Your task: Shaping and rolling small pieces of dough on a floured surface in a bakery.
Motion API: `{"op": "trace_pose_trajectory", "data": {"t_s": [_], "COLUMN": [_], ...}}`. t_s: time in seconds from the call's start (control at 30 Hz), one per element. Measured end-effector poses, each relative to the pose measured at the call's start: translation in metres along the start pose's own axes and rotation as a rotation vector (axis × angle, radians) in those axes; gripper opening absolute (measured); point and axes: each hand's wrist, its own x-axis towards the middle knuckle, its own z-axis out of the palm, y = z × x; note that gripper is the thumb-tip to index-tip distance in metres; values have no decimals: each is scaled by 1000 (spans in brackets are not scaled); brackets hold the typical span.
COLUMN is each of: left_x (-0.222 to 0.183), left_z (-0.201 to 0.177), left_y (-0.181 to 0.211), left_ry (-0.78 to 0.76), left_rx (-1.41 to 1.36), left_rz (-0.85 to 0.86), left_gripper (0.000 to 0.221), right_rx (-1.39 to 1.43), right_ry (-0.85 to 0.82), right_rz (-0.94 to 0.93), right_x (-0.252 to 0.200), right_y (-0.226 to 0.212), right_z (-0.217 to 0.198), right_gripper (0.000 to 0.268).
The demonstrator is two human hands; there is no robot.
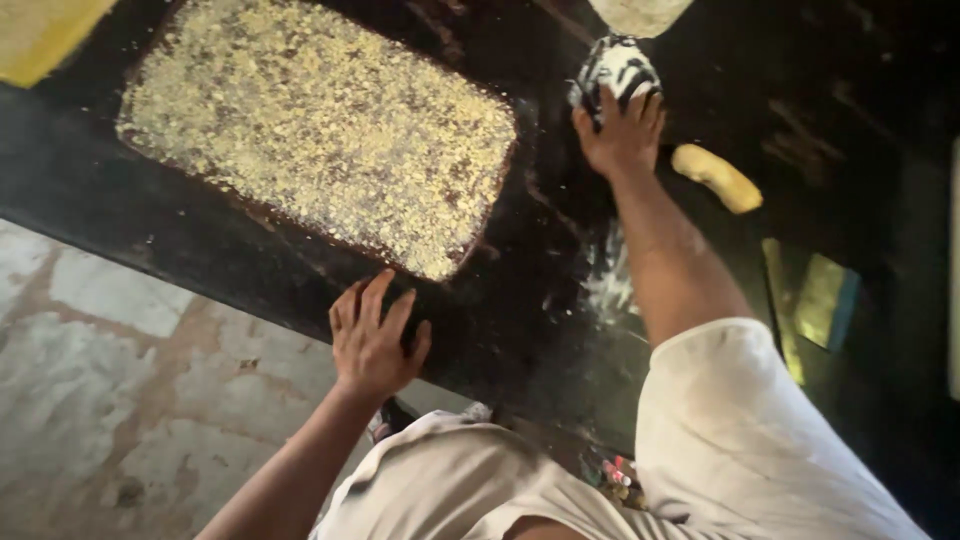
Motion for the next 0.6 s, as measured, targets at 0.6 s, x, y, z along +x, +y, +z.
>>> {"op": "trace_pose_trajectory", "data": {"t_s": [0.6], "left_x": [-1], "left_z": [-7], "left_y": [1], "left_ry": [-21], "left_rx": [-22], "left_rz": [29], "left_gripper": [44], "right_rx": [39], "right_ry": [78], "right_rz": [169], "right_x": [-49], "right_y": [-12], "right_z": [15], "right_gripper": [87]}}
